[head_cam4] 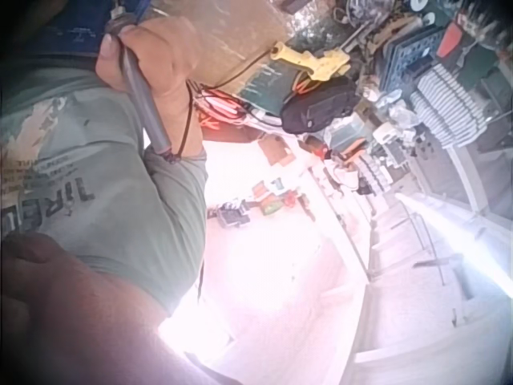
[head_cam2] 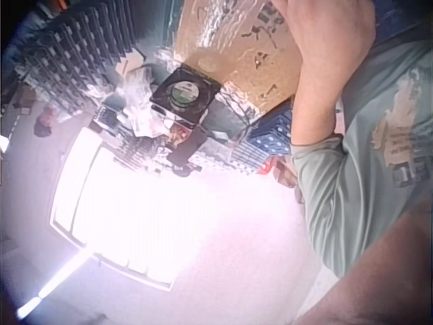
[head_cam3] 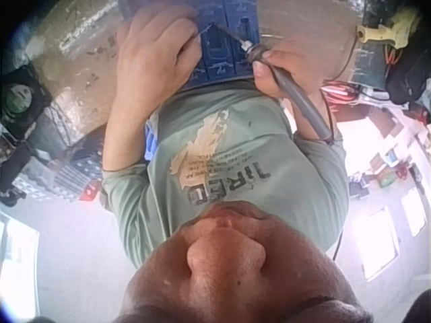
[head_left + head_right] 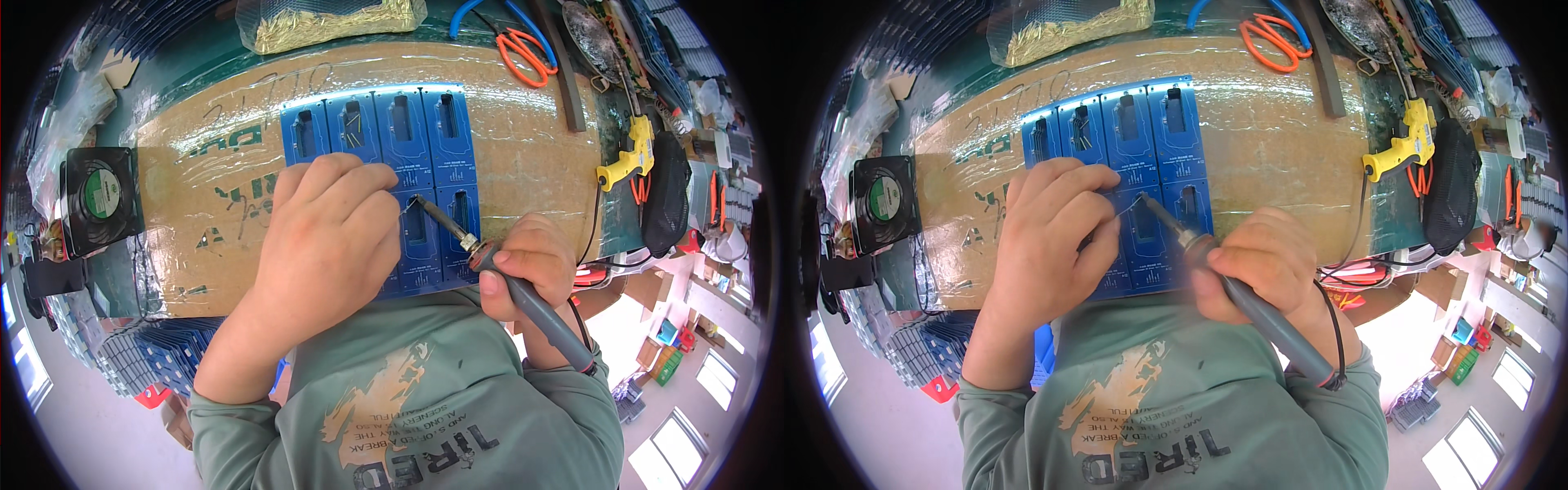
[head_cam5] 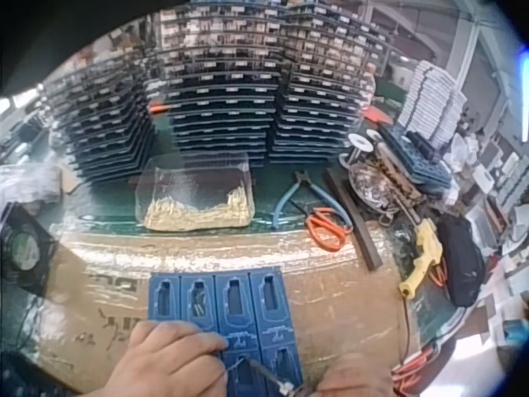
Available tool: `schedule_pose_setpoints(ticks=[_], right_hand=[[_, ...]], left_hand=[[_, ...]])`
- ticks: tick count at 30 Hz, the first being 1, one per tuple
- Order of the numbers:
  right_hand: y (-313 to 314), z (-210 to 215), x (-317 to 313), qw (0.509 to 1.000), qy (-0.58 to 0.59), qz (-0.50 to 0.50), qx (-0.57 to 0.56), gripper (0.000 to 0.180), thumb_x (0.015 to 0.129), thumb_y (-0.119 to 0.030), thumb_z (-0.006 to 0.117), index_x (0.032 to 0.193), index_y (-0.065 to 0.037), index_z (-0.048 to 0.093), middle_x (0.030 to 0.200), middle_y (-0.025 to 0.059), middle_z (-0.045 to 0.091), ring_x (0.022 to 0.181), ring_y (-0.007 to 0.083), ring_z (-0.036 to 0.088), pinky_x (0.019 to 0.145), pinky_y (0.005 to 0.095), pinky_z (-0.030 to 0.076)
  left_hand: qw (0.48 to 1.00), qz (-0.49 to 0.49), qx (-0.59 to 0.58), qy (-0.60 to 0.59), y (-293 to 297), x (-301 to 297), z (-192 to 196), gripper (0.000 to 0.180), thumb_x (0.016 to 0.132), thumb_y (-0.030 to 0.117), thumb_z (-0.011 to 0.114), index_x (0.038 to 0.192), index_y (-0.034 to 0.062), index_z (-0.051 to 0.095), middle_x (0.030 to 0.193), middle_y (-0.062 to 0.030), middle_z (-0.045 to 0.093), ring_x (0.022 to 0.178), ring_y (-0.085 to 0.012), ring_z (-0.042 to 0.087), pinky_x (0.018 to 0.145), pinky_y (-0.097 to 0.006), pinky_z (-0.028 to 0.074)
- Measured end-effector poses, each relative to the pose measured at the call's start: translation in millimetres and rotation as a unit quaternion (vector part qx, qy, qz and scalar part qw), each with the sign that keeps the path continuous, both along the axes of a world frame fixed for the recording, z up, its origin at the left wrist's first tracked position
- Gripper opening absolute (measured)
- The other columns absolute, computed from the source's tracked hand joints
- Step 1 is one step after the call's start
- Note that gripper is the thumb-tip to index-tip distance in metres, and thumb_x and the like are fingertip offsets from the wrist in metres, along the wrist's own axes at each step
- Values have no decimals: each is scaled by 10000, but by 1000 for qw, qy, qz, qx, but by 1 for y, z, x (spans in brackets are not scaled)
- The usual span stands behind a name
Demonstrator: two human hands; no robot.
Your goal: The person assembles electronic components into blue plastic housings, then solders wires to the components using a soldering iron and pliers.
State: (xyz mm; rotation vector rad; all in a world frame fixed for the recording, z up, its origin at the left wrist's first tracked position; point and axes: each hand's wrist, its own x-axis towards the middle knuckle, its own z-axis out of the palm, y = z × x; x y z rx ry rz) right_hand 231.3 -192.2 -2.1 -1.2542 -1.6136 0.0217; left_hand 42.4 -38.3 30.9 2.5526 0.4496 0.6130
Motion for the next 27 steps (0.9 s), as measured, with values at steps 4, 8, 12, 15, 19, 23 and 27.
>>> schedule_pose_setpoints(ticks=[4,8,12,15,19,23,27], right_hand=[[0,1,0,1000,-2,1,-5,269,718,-89,755,920,-62,581,649,52,572,486,205,537,454,311,396],[0,1,0,1000,0,2,-4,276,715,-87,757,925,-64,579,652,53,571,487,206,535,455,313,394],[0,1,0,1000,1,4,-5,282,713,-81,758,928,-62,578,651,54,568,486,209,533,454,315,392],[0,1,0,1000,2,4,-3,282,710,-75,757,927,-61,578,653,54,568,486,209,532,454,315,393],[-1,0,0,1000,8,5,-1,287,702,-73,759,924,-63,578,657,53,570,485,209,532,455,317,394],[0,4,0,1000,-1,20,-8,313,671,-60,766,924,-74,582,664,41,572,497,201,549,460,316,399],[0,7,1,999,-10,41,-29,337,642,-56,775,922,-82,588,685,28,575,517,194,566,469,312,407]], left_hand=[[1000,1,-10,2,0,-2,1,134,716,11,695,788,53,590,1038,-90,673,980,-301,607,826,-401,438],[1000,0,-7,-2,1,0,0,133,718,13,696,791,52,592,1034,-89,672,980,-300,609,824,-400,439],[1000,0,-1,-4,1,2,0,132,720,16,699,789,51,593,1028,-87,671,977,-297,610,824,-397,441],[1000,-1,0,-1,1,1,0,132,717,16,699,787,52,593,1030,-86,672,979,-297,611,826,-396,441],[1000,-3,-16,17,3,-3,3,130,702,11,690,779,55,595,1060,-83,679,1008,-302,606,850,-404,434],[998,-16,-40,37,7,-7,8,125,692,9,682,773,54,598,1087,-79,683,1039,-306,600,869,-413,424],[997,-25,-42,54,8,-7,10,119,691,12,678,774,52,603,1095,-77,685,1055,-305,598,874,-414,420]])
